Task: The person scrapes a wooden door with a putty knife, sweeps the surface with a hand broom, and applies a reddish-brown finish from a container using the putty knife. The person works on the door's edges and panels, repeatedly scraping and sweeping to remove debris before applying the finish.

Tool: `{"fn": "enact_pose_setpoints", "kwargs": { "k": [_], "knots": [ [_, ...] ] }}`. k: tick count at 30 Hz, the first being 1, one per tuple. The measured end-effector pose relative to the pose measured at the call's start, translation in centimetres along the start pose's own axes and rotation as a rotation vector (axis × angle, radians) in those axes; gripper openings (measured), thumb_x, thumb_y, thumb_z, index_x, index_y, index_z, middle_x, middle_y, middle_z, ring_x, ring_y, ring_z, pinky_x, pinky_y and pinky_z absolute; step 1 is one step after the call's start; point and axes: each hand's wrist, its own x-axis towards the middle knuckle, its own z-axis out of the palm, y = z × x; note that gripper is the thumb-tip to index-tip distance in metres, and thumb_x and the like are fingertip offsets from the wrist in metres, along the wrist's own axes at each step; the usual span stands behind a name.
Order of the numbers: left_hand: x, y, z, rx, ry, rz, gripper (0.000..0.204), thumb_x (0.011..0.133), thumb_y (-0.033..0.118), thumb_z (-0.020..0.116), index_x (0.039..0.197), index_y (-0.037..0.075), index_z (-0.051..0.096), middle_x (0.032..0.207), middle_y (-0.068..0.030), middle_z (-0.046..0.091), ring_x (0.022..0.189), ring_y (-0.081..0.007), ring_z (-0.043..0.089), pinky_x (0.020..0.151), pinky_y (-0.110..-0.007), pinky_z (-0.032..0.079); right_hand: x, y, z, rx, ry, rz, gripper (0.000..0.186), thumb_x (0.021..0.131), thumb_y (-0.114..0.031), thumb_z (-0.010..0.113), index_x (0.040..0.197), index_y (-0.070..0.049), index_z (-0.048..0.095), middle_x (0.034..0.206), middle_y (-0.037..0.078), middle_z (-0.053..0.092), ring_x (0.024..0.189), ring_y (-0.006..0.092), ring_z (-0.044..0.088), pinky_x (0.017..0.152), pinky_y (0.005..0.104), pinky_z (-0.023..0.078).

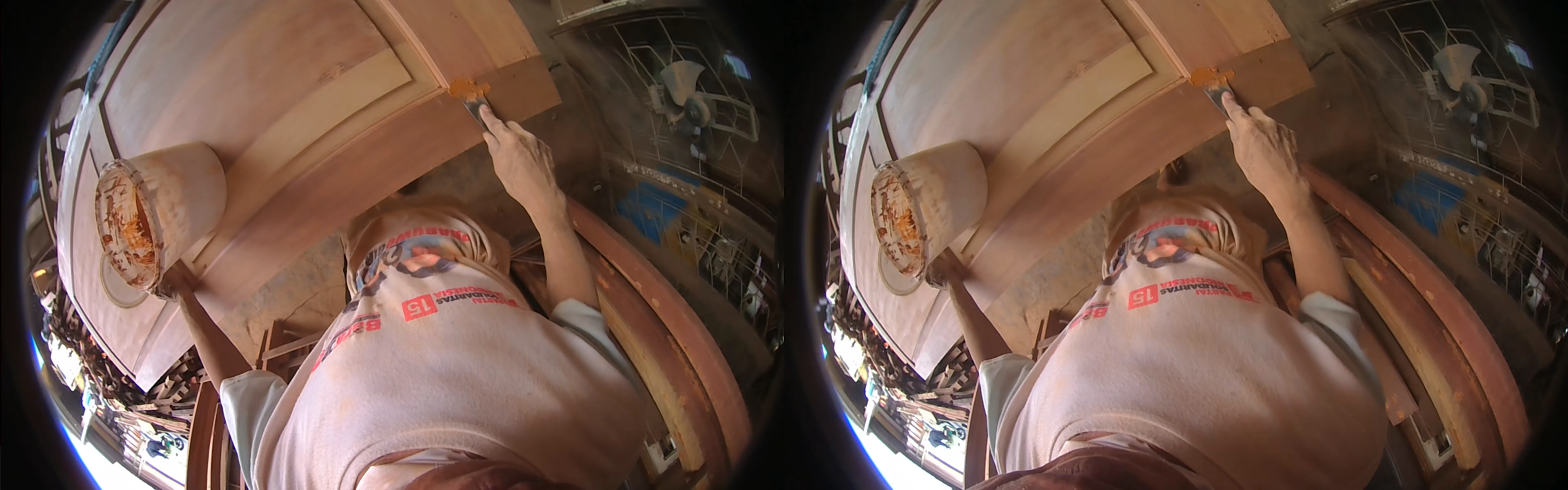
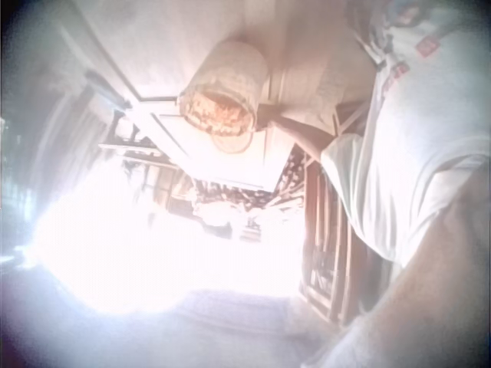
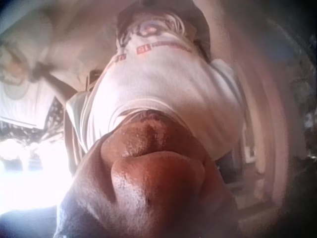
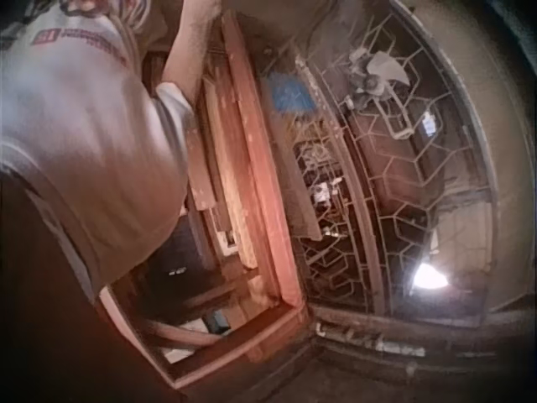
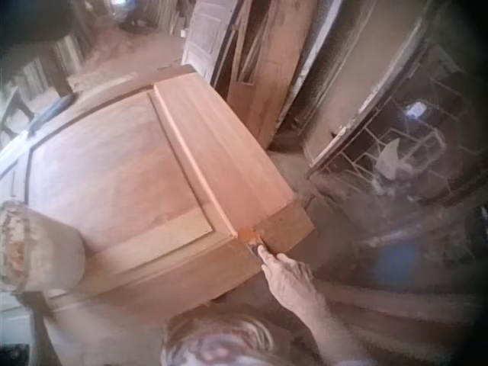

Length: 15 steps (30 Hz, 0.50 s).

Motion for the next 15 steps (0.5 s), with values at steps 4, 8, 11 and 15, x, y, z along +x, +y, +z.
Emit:
{"fn": "enact_pose_setpoints", "kwargs": {
  "k": [4, 8, 11, 15],
  "knots": [
    [-0.1, 0.1, 0.0, -0.006, -0.006, 0.003, 0.051, 0.103, 0.048, 0.048, 0.086, 0.008, 0.073, 0.083, -0.0165, 0.072, 0.073, -0.0315, 0.068, 0.067, -0.047, 0.051, 0.1, -0.2, -2.3, -0.04, -0.097, 0.015, 0.043, 0.104, -0.024, 0.057, 0.145, -0.012, 0.058, 0.104, 0.017, 0.07, 0.098, 0.04, 0.069, 0.085, 0.0514, 0.055],
    [-0.1, 0.0, -0.2, -0.008, -0.003, 0.003, 0.051, 0.104, 0.048, 0.048, 0.085, 0.008, 0.073, 0.083, -0.0163, 0.072, 0.073, -0.0314, 0.068, 0.067, -0.047, 0.051, -0.1, -0.1, -2.2, -0.074, -0.106, -0.025, 0.041, 0.104, -0.022, 0.057, 0.143, -0.009, 0.058, 0.101, 0.019, 0.071, 0.094, 0.0404, 0.071, 0.082, 0.053, 0.056],
    [-0.1, 0.1, -0.3, -0.008, 0.001, 0.006, 0.051, 0.104, 0.048, 0.048, 0.085, 0.008, 0.073, 0.082, -0.0162, 0.072, 0.072, -0.0313, 0.068, 0.067, -0.047, 0.051, 0.8, -0.8, -3.3, -0.034, -0.02, -0.067, 0.04, 0.104, -0.021, 0.057, 0.142, -0.008, 0.059, 0.101, 0.02, 0.072, 0.094, 0.0404, 0.072, 0.082, 0.0543, 0.056],
    [0.3, 0.5, -0.3, -0.01, 0.0, 0.015, 0.051, 0.104, 0.049, 0.048, 0.085, 0.008, 0.073, 0.082, -0.016, 0.072, 0.072, -0.0312, 0.068, 0.067, -0.047, 0.051, 3.5, -0.1, -1.6, -0.085, -0.074, -0.044, 0.041, 0.104, -0.023, 0.057, 0.143, -0.012, 0.059, 0.108, 0.017, 0.072, 0.102, 0.0396, 0.069, 0.087, 0.0515, 0.056]
  ]
}}
